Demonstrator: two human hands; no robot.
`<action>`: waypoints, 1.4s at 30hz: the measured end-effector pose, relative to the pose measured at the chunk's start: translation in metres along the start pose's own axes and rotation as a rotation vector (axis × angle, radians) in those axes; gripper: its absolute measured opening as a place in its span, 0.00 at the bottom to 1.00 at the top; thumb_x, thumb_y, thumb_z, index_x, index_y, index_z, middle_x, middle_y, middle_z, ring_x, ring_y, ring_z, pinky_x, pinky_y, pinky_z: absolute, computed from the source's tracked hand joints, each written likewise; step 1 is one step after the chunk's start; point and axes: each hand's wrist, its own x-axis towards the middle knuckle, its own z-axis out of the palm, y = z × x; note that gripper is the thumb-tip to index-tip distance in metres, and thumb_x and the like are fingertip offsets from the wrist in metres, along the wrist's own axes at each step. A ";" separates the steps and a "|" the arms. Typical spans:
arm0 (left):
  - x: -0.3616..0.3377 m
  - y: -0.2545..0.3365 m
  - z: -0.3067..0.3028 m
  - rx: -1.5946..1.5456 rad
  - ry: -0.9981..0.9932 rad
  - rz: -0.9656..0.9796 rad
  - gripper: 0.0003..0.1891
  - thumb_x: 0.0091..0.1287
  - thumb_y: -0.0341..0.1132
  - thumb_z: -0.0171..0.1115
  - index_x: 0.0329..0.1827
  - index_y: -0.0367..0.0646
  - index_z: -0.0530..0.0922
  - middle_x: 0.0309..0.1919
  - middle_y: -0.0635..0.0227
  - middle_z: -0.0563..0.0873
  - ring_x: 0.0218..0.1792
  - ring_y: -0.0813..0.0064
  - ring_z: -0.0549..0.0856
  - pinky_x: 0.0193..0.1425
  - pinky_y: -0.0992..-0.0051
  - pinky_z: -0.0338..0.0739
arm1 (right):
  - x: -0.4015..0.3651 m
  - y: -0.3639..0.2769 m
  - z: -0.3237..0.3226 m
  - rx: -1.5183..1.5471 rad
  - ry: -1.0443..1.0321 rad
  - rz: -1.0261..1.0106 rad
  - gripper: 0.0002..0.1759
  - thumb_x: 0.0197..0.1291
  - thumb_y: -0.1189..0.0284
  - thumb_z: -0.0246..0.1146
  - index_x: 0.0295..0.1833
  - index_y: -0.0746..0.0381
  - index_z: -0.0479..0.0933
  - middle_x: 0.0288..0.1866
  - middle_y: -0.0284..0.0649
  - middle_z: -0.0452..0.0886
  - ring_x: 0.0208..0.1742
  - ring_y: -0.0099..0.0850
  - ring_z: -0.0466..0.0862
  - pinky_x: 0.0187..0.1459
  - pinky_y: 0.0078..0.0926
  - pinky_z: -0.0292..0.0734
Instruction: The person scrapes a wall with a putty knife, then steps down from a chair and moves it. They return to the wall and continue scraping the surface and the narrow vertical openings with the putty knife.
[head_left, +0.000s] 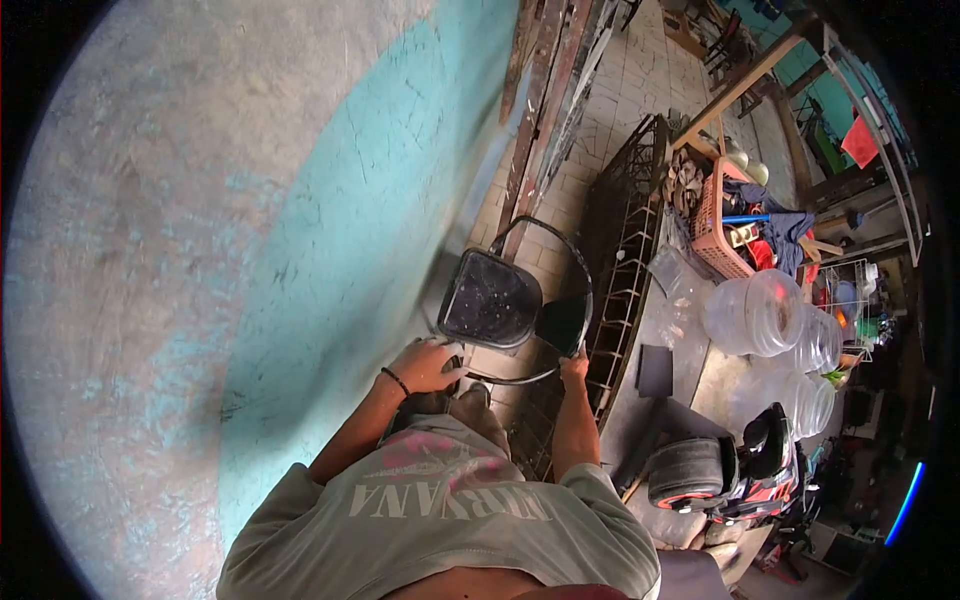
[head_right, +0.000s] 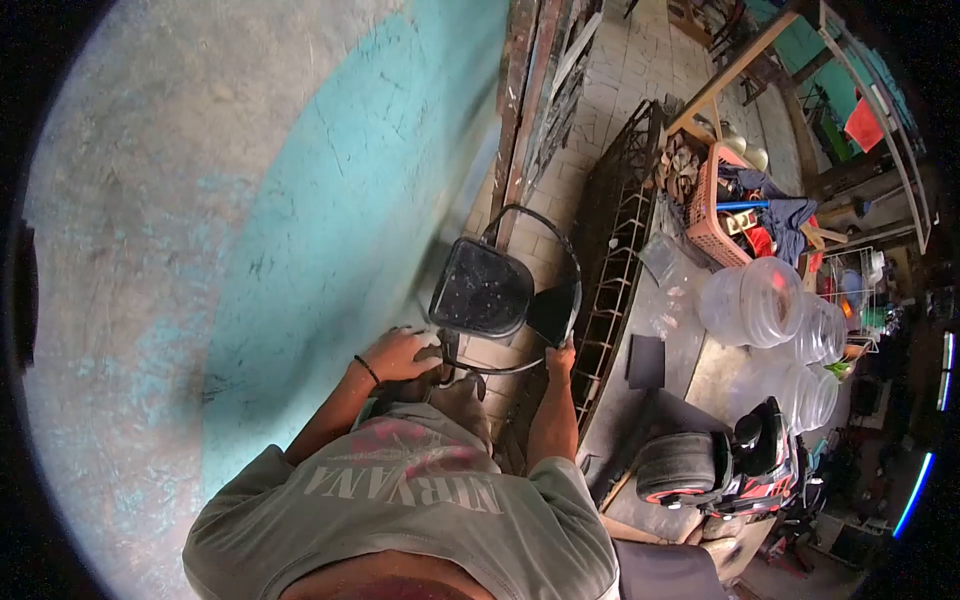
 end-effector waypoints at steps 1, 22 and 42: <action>-0.002 0.002 -0.004 0.007 -0.004 -0.011 0.22 0.70 0.51 0.66 0.55 0.43 0.86 0.46 0.45 0.89 0.52 0.43 0.87 0.59 0.50 0.81 | -0.016 -0.027 -0.013 0.028 -0.040 0.059 0.44 0.52 0.79 0.67 0.79 0.62 0.69 0.52 0.54 0.89 0.49 0.48 0.90 0.46 0.42 0.83; -0.090 0.083 -0.057 -0.030 0.677 0.291 0.29 0.78 0.42 0.62 0.77 0.38 0.70 0.75 0.46 0.73 0.73 0.43 0.76 0.75 0.54 0.72 | -0.289 -0.318 0.054 1.059 -0.902 -0.330 0.18 0.81 0.72 0.55 0.71 0.64 0.75 0.57 0.41 0.87 0.54 0.33 0.88 0.52 0.30 0.87; -0.164 0.076 -0.178 0.045 1.092 0.382 0.23 0.71 0.35 0.67 0.67 0.37 0.80 0.69 0.48 0.79 0.73 0.41 0.75 0.75 0.50 0.71 | -0.399 -0.398 -0.030 0.605 -0.762 -0.770 0.13 0.66 0.78 0.75 0.55 0.64 0.87 0.37 0.26 0.83 0.32 0.15 0.76 0.32 0.19 0.71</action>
